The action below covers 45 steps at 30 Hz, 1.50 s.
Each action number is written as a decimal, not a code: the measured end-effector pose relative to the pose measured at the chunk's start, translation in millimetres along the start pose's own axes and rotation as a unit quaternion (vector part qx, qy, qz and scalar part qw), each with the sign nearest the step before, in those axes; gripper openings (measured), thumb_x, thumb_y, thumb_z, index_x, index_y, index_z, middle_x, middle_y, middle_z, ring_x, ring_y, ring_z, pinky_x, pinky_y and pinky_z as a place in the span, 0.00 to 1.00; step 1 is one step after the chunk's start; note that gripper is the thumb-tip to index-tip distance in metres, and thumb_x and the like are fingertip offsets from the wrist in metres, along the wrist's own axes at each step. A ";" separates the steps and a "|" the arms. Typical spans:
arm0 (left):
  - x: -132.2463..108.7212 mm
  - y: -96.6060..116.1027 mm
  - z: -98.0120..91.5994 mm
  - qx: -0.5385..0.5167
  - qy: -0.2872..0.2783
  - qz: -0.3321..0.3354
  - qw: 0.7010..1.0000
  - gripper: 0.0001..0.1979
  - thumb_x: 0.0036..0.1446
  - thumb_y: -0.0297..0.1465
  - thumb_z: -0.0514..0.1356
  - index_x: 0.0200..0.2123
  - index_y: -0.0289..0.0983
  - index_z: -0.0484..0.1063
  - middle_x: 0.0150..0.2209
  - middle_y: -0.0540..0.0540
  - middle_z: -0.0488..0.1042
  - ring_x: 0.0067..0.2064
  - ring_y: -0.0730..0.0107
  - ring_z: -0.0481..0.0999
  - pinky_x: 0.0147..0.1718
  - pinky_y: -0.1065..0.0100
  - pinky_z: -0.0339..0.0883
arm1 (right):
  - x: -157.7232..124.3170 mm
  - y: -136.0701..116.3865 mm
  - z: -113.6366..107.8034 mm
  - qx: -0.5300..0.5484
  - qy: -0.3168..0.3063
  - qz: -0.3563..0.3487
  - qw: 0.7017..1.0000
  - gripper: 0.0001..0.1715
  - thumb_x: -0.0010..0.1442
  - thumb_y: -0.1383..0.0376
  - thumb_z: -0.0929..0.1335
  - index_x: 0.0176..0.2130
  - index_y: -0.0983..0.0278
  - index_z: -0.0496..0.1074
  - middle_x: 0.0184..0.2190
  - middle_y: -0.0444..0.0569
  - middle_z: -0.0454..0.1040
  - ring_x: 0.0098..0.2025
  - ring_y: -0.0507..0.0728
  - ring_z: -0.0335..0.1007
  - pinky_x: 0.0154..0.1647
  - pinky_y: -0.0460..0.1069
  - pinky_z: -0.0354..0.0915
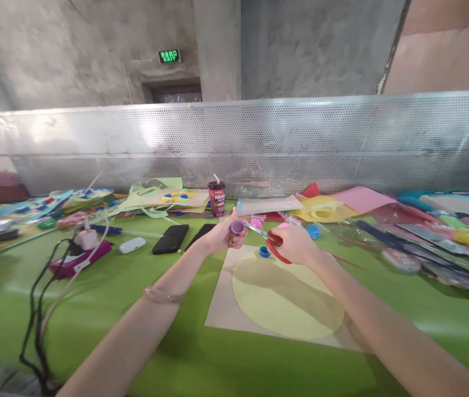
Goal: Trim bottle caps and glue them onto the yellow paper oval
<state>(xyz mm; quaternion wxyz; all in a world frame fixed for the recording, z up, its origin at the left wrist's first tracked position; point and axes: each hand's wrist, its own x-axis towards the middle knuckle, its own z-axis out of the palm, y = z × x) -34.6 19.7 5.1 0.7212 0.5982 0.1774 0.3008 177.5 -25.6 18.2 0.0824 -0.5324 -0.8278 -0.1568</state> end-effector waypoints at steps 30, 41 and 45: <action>-0.3 1.0 -3.4 -0.011 -0.028 -0.001 1.000 0.34 0.54 0.55 0.36 0.16 0.33 0.60 0.12 0.54 0.49 0.14 0.80 0.48 0.14 0.76 0.43 | -2.6 -11.7 -4.2 -0.041 -0.007 0.039 0.998 0.15 0.62 0.57 0.62 0.40 0.66 0.68 0.34 0.46 0.71 0.34 0.52 0.68 0.36 0.52 0.66; -0.3 3.9 -2.0 -0.018 -0.032 0.005 0.999 0.34 0.53 0.55 0.36 0.15 0.34 0.60 0.11 0.55 0.48 0.13 0.81 0.45 0.13 0.76 0.40 | 0.4 -12.8 0.7 -0.030 0.020 0.059 0.998 0.15 0.62 0.57 0.62 0.38 0.66 0.68 0.33 0.45 0.71 0.32 0.52 0.68 0.35 0.51 0.66; -0.7 3.7 -0.4 -0.011 -0.029 0.003 1.000 0.35 0.53 0.56 0.35 0.15 0.34 0.60 0.11 0.55 0.47 0.13 0.81 0.46 0.13 0.76 0.41 | 1.2 -4.8 -2.3 -0.028 0.038 0.068 0.997 0.15 0.62 0.57 0.62 0.37 0.67 0.68 0.32 0.45 0.71 0.33 0.52 0.68 0.36 0.51 0.66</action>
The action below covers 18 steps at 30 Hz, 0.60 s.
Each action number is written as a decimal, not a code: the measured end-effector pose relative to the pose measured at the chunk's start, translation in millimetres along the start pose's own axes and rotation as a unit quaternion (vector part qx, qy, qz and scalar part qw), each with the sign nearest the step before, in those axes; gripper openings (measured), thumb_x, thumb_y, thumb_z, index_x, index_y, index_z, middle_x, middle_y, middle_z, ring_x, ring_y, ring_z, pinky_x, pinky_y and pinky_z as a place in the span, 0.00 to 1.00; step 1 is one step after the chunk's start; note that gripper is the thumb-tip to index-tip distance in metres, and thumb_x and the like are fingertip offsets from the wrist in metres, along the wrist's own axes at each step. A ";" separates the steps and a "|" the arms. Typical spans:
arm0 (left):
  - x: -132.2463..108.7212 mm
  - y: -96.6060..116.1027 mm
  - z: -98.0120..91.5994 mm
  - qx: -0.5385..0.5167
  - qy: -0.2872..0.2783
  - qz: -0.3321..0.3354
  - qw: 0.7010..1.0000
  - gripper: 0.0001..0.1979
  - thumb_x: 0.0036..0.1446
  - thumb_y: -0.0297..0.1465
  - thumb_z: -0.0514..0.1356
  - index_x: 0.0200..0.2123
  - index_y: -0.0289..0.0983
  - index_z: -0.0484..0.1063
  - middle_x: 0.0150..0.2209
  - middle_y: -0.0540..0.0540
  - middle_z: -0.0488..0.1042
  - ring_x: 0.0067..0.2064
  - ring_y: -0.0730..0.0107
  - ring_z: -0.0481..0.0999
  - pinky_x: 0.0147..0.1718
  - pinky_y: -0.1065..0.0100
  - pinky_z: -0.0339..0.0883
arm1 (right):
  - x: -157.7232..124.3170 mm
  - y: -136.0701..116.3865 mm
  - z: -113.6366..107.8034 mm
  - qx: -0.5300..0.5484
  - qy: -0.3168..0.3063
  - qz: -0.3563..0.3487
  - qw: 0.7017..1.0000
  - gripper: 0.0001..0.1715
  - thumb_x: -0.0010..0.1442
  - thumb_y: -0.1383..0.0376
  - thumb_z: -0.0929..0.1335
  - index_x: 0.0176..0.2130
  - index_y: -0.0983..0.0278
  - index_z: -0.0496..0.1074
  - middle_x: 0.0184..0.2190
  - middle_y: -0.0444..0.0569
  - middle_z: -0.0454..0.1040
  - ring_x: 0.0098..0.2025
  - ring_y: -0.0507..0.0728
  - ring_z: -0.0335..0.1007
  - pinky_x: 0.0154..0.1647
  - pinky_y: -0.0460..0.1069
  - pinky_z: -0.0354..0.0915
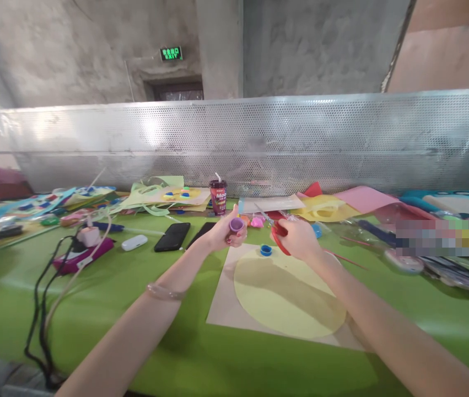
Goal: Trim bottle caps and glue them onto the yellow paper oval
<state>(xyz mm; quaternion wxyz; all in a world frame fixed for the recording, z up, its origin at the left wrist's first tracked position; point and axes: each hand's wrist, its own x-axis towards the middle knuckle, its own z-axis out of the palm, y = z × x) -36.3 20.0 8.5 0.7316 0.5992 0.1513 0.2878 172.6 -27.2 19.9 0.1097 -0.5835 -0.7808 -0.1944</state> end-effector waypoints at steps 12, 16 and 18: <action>0.7 -1.7 -1.0 0.034 0.016 0.015 0.999 0.36 0.52 0.57 0.35 0.15 0.33 0.61 0.12 0.54 0.50 0.14 0.81 0.49 0.14 0.75 0.40 | -3.7 -3.4 -1.6 0.009 -0.037 -0.055 0.998 0.14 0.62 0.57 0.62 0.38 0.66 0.68 0.32 0.45 0.71 0.32 0.51 0.68 0.35 0.51 0.66; 0.8 -2.7 -2.0 0.034 0.015 0.015 0.999 0.36 0.52 0.57 0.34 0.15 0.33 0.61 0.12 0.54 0.50 0.13 0.81 0.48 0.14 0.75 0.40 | -3.7 -3.2 -3.2 0.004 -0.042 -0.059 0.997 0.14 0.62 0.58 0.62 0.39 0.66 0.68 0.33 0.45 0.71 0.33 0.52 0.68 0.35 0.51 0.66; 0.9 -3.2 -3.1 0.034 0.014 0.016 0.999 0.36 0.52 0.57 0.35 0.15 0.33 0.61 0.12 0.54 0.50 0.14 0.81 0.49 0.14 0.75 0.41 | -3.2 -3.0 -2.6 0.001 -0.043 -0.057 0.997 0.14 0.62 0.58 0.62 0.39 0.66 0.68 0.33 0.46 0.71 0.33 0.52 0.68 0.35 0.51 0.66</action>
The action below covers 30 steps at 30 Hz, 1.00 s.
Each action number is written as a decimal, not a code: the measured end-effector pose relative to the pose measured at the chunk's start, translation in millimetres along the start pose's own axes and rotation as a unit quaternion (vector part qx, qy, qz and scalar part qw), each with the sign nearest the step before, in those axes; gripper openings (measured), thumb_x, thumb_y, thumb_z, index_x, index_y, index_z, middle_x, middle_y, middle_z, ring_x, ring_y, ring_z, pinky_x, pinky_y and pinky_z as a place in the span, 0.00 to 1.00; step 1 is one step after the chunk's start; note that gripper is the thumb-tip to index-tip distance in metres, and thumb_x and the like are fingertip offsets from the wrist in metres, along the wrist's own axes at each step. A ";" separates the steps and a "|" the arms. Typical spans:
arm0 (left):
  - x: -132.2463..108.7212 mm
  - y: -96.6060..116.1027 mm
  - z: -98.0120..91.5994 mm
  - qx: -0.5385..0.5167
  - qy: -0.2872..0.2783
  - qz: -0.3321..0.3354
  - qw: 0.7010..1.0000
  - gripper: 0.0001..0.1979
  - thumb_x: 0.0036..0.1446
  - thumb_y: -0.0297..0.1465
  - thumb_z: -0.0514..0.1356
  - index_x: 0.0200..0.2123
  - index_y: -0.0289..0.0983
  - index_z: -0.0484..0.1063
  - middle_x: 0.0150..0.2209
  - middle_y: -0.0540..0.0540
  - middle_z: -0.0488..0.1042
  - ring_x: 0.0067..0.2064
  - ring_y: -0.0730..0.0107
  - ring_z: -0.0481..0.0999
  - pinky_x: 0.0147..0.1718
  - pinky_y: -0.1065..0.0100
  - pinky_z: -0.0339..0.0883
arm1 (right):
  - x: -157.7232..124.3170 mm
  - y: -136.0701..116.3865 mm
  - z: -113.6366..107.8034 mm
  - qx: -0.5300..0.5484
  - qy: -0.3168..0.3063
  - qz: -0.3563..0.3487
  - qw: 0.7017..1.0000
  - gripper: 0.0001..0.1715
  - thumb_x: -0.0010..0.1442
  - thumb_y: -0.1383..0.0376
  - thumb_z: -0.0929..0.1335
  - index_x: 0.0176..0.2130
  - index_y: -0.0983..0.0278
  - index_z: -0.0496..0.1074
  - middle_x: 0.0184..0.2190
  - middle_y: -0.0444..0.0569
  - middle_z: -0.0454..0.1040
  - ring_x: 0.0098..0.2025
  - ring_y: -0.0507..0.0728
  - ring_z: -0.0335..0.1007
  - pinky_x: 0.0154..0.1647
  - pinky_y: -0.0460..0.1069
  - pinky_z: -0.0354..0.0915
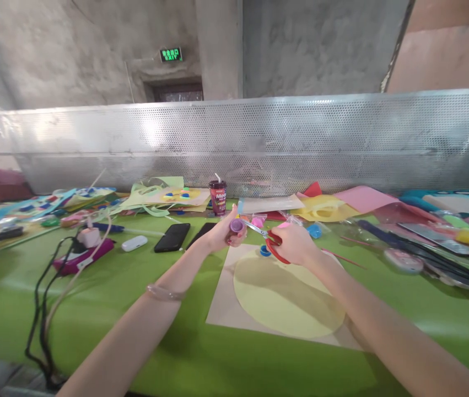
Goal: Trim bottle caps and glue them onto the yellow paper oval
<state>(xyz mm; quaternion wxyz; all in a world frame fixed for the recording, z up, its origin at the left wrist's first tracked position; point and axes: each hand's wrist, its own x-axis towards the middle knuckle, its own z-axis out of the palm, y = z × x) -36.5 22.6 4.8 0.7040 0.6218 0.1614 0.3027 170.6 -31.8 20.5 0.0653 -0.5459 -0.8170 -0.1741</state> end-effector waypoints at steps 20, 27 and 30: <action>-0.3 3.2 7.4 -0.006 0.008 -0.016 1.000 0.35 0.52 0.56 0.38 0.16 0.33 0.61 0.12 0.54 0.50 0.13 0.82 0.48 0.13 0.76 0.41 | 1.6 3.9 -3.8 0.008 0.067 0.057 0.996 0.16 0.61 0.56 0.62 0.34 0.66 0.68 0.30 0.45 0.70 0.33 0.52 0.67 0.35 0.51 0.65; 3.8 -0.3 2.9 -0.021 0.070 0.042 0.996 0.31 0.52 0.56 0.42 0.24 0.33 0.65 0.14 0.55 0.54 0.16 0.81 0.49 0.14 0.78 0.43 | 0.6 7.4 1.1 0.014 0.064 0.039 0.997 0.16 0.61 0.56 0.62 0.33 0.66 0.68 0.27 0.43 0.69 0.31 0.51 0.67 0.34 0.51 0.64; 5.2 -2.7 0.4 -0.020 0.083 0.060 0.995 0.29 0.51 0.55 0.46 0.26 0.33 0.66 0.16 0.53 0.57 0.17 0.79 0.54 0.14 0.77 0.45 | 1.0 5.5 3.5 0.012 0.052 0.034 0.998 0.16 0.61 0.56 0.62 0.34 0.66 0.68 0.28 0.43 0.70 0.31 0.51 0.67 0.34 0.51 0.64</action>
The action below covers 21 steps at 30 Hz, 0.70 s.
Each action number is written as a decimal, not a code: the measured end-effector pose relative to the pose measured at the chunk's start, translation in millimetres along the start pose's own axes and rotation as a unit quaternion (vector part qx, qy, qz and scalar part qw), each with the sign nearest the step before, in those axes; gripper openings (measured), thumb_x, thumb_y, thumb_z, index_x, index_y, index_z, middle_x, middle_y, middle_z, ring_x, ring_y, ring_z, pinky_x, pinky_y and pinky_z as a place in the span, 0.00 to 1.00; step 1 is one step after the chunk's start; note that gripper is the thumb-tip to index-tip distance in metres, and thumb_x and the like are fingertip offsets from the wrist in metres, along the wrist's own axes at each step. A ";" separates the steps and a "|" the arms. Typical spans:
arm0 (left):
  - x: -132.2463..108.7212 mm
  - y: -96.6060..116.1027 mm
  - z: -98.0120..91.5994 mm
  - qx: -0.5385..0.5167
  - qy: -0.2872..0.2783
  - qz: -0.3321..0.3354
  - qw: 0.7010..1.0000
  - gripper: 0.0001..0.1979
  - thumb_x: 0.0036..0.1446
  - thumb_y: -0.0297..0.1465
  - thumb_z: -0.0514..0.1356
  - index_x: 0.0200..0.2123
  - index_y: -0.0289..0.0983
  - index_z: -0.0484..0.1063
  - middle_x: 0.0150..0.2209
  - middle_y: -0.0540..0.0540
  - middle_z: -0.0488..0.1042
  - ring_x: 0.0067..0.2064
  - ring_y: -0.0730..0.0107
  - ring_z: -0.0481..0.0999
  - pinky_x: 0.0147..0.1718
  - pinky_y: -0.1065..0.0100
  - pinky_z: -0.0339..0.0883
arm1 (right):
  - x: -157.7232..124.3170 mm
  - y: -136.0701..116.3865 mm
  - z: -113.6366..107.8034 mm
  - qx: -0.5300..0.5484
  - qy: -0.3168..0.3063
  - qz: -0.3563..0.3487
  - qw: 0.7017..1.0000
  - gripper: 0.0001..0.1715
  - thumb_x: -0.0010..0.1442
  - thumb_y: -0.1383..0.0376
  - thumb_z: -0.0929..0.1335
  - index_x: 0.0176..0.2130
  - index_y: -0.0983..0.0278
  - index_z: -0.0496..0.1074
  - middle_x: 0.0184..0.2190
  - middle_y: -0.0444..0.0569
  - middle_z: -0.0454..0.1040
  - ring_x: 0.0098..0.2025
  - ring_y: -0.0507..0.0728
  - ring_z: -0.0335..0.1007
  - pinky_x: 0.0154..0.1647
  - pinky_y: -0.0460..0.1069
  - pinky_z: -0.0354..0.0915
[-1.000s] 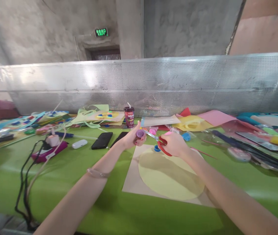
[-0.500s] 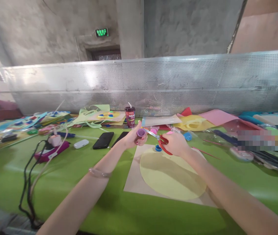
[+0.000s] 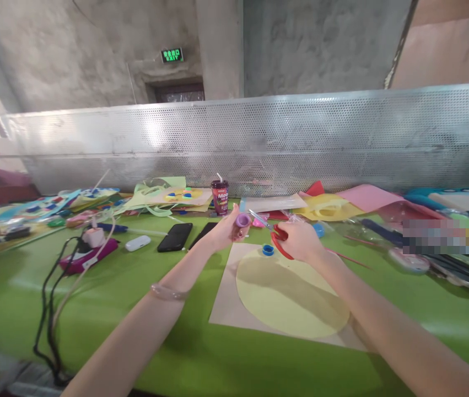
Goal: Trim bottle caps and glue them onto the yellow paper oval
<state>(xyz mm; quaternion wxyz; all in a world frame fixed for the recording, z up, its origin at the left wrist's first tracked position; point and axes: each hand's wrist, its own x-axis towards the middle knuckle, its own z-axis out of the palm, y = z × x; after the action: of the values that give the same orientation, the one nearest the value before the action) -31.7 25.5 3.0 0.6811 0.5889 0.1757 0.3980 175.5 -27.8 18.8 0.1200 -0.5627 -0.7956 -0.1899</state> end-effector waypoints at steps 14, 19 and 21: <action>-4.5 2.3 5.2 -0.016 0.036 0.044 0.998 0.23 0.50 0.51 0.53 0.26 0.34 0.64 0.20 0.51 0.62 0.22 0.77 0.62 0.20 0.76 0.57 | 0.7 1.0 0.8 -0.016 -0.030 -0.003 0.999 0.15 0.62 0.57 0.62 0.36 0.66 0.69 0.31 0.45 0.70 0.32 0.51 0.68 0.35 0.51 0.66; -3.5 1.7 6.2 -0.017 0.055 0.060 0.997 0.21 0.52 0.49 0.54 0.30 0.34 0.65 0.20 0.52 0.63 0.22 0.77 0.63 0.21 0.76 0.58 | 0.5 -0.3 -0.7 -0.022 -0.031 0.000 0.999 0.15 0.62 0.57 0.62 0.36 0.66 0.69 0.32 0.45 0.71 0.32 0.51 0.68 0.35 0.51 0.66; -2.9 1.4 6.5 -0.017 0.060 0.067 0.996 0.21 0.52 0.49 0.53 0.30 0.34 0.65 0.20 0.52 0.63 0.21 0.78 0.62 0.21 0.76 0.58 | 0.3 -0.9 -1.2 -0.024 -0.032 0.002 0.999 0.15 0.62 0.57 0.62 0.37 0.66 0.69 0.32 0.45 0.71 0.33 0.52 0.68 0.35 0.51 0.66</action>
<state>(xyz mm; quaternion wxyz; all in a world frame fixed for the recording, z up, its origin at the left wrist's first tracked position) -29.4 19.0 5.2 0.6512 0.5624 0.1699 0.4805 174.6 -28.3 19.8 0.0811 -0.5727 -0.7931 -0.1908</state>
